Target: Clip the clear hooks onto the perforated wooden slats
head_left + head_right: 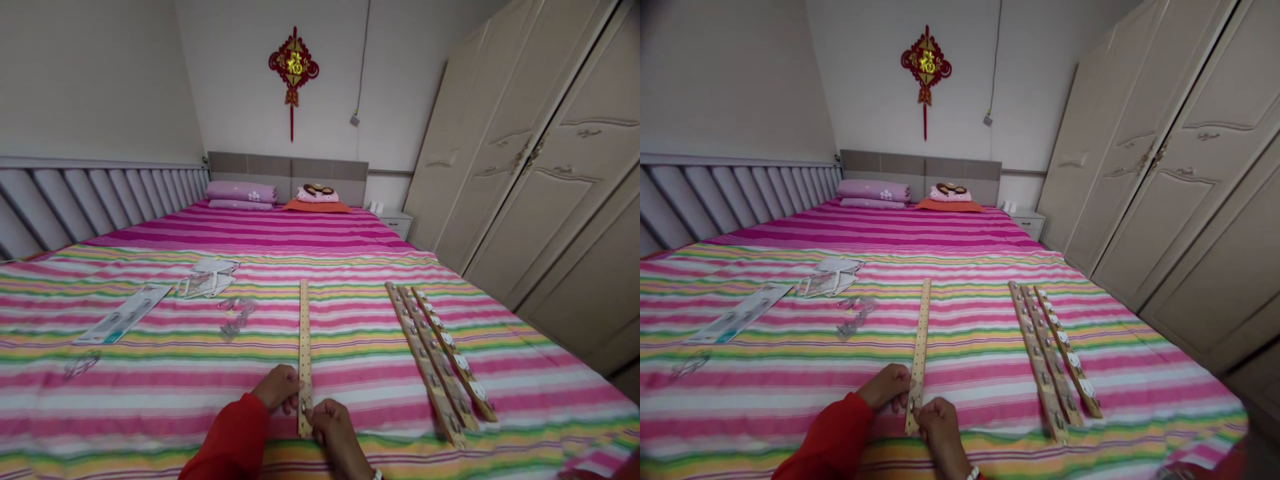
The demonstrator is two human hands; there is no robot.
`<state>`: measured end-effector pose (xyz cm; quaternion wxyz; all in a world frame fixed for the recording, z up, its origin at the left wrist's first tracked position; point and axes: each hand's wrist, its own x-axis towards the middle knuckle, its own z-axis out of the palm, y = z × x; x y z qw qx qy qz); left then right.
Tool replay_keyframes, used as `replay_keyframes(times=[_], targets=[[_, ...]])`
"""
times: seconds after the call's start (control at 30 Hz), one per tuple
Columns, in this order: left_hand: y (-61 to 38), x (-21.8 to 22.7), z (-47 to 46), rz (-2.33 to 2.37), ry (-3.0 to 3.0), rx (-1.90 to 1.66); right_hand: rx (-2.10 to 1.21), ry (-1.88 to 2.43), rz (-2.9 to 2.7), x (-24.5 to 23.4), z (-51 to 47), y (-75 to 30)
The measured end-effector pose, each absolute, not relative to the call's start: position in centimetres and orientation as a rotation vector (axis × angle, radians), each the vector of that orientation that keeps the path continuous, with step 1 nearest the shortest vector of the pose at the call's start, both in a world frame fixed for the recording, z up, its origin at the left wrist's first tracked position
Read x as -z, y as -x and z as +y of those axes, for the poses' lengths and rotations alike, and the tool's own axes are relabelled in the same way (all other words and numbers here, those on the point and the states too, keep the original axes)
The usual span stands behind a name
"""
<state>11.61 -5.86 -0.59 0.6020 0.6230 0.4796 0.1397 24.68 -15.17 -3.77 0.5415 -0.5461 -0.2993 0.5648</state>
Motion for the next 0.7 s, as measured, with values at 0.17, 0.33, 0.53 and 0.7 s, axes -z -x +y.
replay_keyframes(times=[0.17, 0.33, 0.53, 0.7], targets=[[-11.1, -0.1, -6.2, 1.135, -1.395, -0.247, -1.431, 1.272, -0.696, 4.2, -15.1, -25.0], [-7.4, -2.6, -4.7, 1.118, -1.452, -0.407, -1.484, 1.231, -0.697, 5.4, -15.4, -25.6], [-0.1, -3.7, 0.7, 1.750, -1.621, -1.157, -1.380, 1.251, -0.747, 6.2, -15.8, -26.3], [2.9, -1.9, 3.4, 1.937, -1.841, -1.120, -1.283, 1.292, -0.772, 5.8, -16.1, -27.2]])
